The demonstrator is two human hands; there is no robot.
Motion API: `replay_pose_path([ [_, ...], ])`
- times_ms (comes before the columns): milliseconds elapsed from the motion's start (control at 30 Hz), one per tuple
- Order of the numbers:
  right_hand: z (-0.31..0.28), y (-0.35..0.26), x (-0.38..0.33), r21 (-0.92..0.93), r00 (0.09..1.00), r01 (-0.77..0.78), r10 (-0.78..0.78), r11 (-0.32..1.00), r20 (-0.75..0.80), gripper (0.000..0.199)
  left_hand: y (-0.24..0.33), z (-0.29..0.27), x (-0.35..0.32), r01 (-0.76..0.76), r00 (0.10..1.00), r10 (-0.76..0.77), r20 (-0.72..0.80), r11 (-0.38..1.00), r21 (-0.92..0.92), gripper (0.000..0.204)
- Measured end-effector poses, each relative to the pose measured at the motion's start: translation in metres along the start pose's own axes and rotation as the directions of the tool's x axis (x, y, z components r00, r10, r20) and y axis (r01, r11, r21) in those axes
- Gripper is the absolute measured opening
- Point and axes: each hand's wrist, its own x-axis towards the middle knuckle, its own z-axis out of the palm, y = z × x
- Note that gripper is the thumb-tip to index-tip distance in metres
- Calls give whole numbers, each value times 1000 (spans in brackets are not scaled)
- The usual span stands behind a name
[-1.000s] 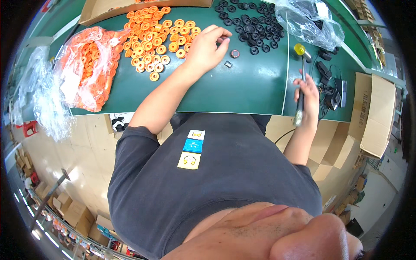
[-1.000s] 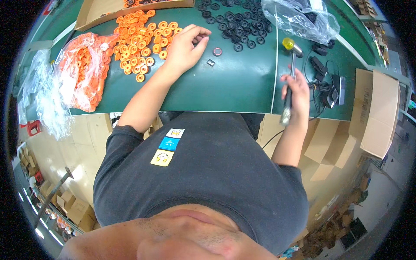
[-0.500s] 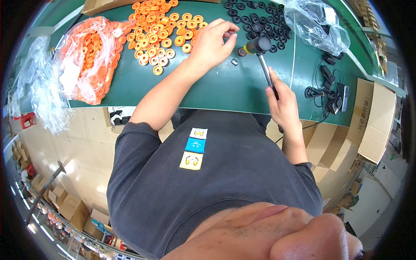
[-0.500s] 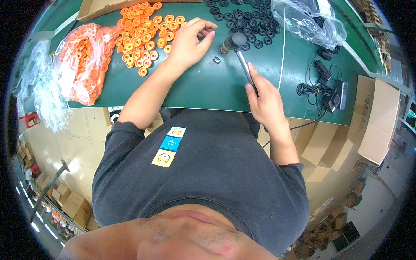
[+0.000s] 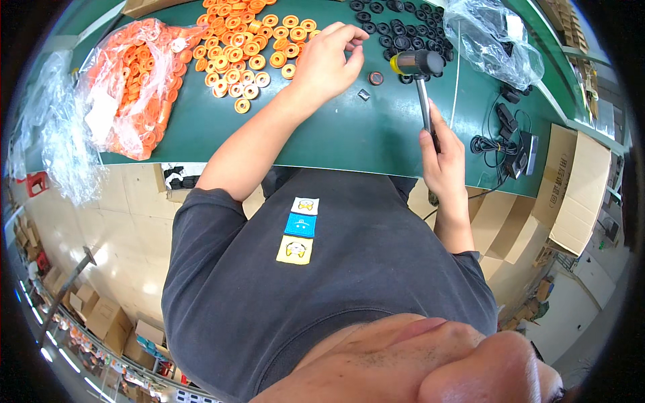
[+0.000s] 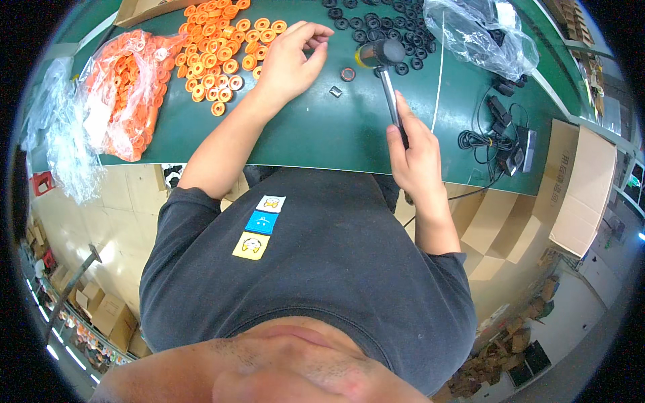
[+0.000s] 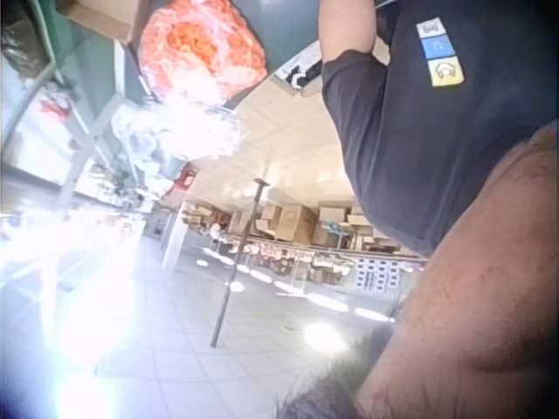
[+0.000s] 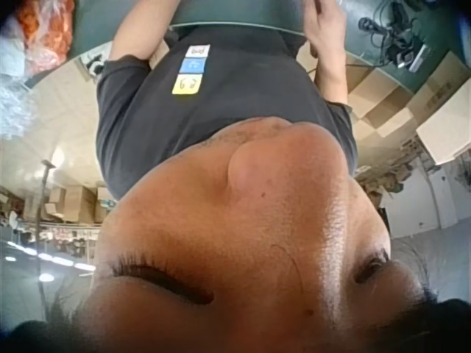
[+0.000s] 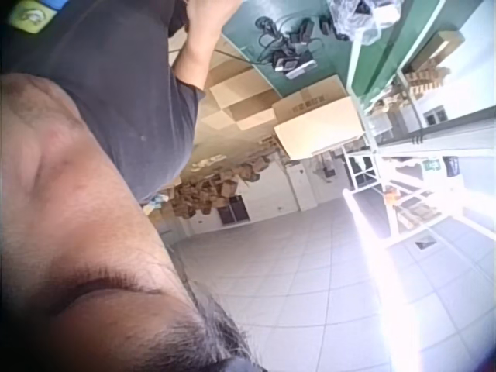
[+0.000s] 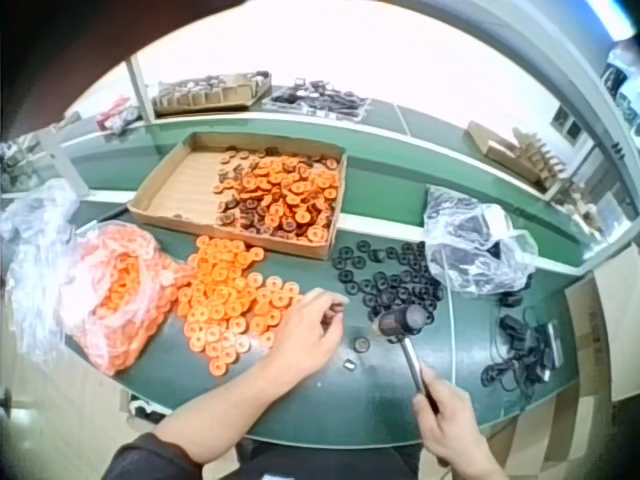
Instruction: The person assembles circular components by inserting black rings into orange plastic bases by hand, tapping them with a mallet, and placing the completed parts into a cardboard box.
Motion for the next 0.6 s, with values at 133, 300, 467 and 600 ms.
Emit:
replay_pose_path([
  [133,7,3,-4,-123,985,-53,72,991,156,47,-1,2,0,9,1000,-10,12,1000,14,21],
  [300,10,7,-7,-31,988,-70,74,997,133,45,0,2,-1,6,999,-8,50,999,40,23],
  [467,-4,11,-9,128,971,-237,236,963,26,46,0,2,-1,9,994,-17,111,998,70,25],
  [600,-1,16,-9,149,969,-247,246,957,26,46,-1,3,-4,-134,976,104,193,979,153,26],
])
